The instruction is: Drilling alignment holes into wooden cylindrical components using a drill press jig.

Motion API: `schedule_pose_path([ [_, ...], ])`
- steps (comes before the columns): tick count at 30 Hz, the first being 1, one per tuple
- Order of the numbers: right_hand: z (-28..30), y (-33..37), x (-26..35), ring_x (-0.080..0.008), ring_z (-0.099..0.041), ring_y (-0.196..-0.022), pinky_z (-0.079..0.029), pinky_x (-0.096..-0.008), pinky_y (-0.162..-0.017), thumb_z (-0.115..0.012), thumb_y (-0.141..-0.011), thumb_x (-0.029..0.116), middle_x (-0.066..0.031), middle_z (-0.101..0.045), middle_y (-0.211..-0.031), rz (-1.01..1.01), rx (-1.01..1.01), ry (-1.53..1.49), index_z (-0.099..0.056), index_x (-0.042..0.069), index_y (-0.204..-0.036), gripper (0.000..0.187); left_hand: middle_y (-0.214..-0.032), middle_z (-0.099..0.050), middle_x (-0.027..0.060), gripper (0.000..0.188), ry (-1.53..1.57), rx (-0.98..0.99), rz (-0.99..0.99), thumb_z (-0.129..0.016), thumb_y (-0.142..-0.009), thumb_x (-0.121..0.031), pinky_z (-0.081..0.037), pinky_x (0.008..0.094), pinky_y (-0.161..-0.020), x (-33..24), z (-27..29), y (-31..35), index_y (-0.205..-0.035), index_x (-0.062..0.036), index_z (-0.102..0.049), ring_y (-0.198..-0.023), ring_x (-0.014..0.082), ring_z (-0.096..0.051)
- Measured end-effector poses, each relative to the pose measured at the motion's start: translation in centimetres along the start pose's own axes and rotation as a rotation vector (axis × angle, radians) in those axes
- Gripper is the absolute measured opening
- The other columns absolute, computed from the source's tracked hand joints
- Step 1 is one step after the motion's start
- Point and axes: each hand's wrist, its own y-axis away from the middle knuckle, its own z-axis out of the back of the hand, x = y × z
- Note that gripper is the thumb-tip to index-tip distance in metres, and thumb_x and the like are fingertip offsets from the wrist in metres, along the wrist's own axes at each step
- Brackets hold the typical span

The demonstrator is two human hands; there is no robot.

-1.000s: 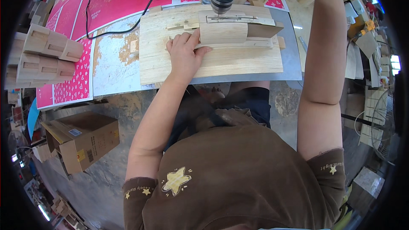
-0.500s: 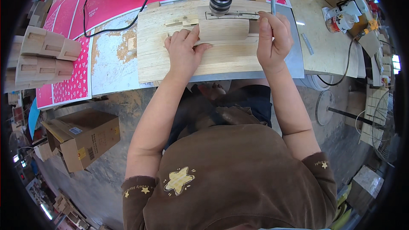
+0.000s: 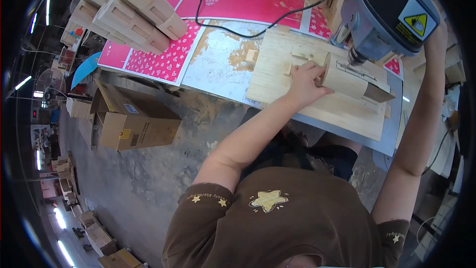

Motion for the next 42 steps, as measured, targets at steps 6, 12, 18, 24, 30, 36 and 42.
schedule_pose_path([
  [6,1.3,8.1,0.3,-0.019,-0.058,-0.089,-0.042,-0.0284,-0.082,-0.055,-0.09,0.02,-0.0095,-0.06,-0.094,-0.245,0.388,-0.177,-0.055,0.008,-0.121,0.033,-0.083,-0.058,0.004,0.043,-0.01,-0.047,-0.181,-0.081,-0.055,-0.025,-0.033,0.0353,-0.082,0.9,0.2,-0.4,-0.091,-0.0086,-0.065,-0.081,0.0202,-0.058],
  [12,2.5,18.2,0.4,-0.03,-0.051,-0.091,-0.041,-0.0394,-0.079,-0.067,-0.075,0.01,-0.0103,-0.056,-0.093,0.049,0.668,0.056,-0.055,0.005,-0.108,0.035,-0.081,-0.056,0.0042,0.035,0.07,0.059,-0.222,-0.078,-0.055,-0.016,-0.039,0.0359,-0.073,2.0,1.5,-0.4,-0.085,-0.0058,-0.062,-0.077,0.0224,-0.056],
  [18,2.9,18.5,-0.4,-0.0296,-0.051,-0.084,-0.041,-0.0397,-0.073,-0.07,-0.071,0.014,-0.0085,-0.055,-0.089,0.055,0.673,0.053,-0.055,0.005,-0.1,0.034,-0.077,-0.057,0.0011,0.024,0.354,-0.042,0.115,-0.077,-0.065,-0.009,-0.044,0.024,-0.066,2.6,10.6,3.5,-0.083,-0.0016,-0.062,-0.069,0.0121,-0.053],
  [24,2.7,18.6,1.6,-0.0293,-0.052,-0.083,-0.041,-0.0386,-0.072,-0.07,-0.071,0.015,-0.0083,-0.056,-0.088,0.049,0.66,-0.02,-0.057,0.005,-0.097,0.031,-0.057,-0.051,-0.0008,0.026,0.759,-0.144,0.628,-0.075,-0.073,-0.021,-0.034,0.0205,-0.047,0.0,15.9,4.1,-0.073,0.0001,-0.059,-0.047,0.0052,-0.042],
  [30,3.3,19.2,2.5,-0.0291,-0.052,-0.086,-0.041,-0.0376,-0.073,-0.07,-0.071,0.014,-0.0089,-0.056,-0.089,0.011,0.693,-0.049,-0.058,0.005,-0.097,0.03,-0.055,-0.052,0.0003,0.033,0.675,0.024,0.771,-0.074,-0.073,-0.027,-0.028,0.0205,-0.04,-2.2,11.9,2.9,-0.074,0.0019,-0.058,-0.041,0.0039,-0.037],
  [36,3.4,19.2,2.3,-0.0321,-0.051,-0.088,-0.042,-0.038,-0.076,-0.068,-0.071,0.006,-0.0129,-0.055,-0.093,0.066,0.7,-0.073,-0.056,0.001,-0.102,0.033,-0.057,-0.051,-0.0002,0.036,0.789,0.137,0.763,-0.074,-0.077,-0.031,-0.034,0.0193,-0.045,-3.2,7.2,1.9,-0.076,0.0018,-0.058,-0.046,0.005,-0.04],
  [42,3.4,19.2,1.3,-0.0299,-0.051,-0.086,-0.041,-0.0387,-0.078,-0.069,-0.07,0.01,-0.0085,-0.058,-0.093,-0.008,0.629,-0.057,-0.059,0.006,-0.102,0.033,-0.075,-0.056,0.0007,0.032,0.93,-0.054,0.504,-0.075,-0.076,-0.017,-0.042,0.0185,-0.059,-2.9,5.1,3.1,-0.093,0.0046,-0.06,-0.067,0.0058,-0.051],
])
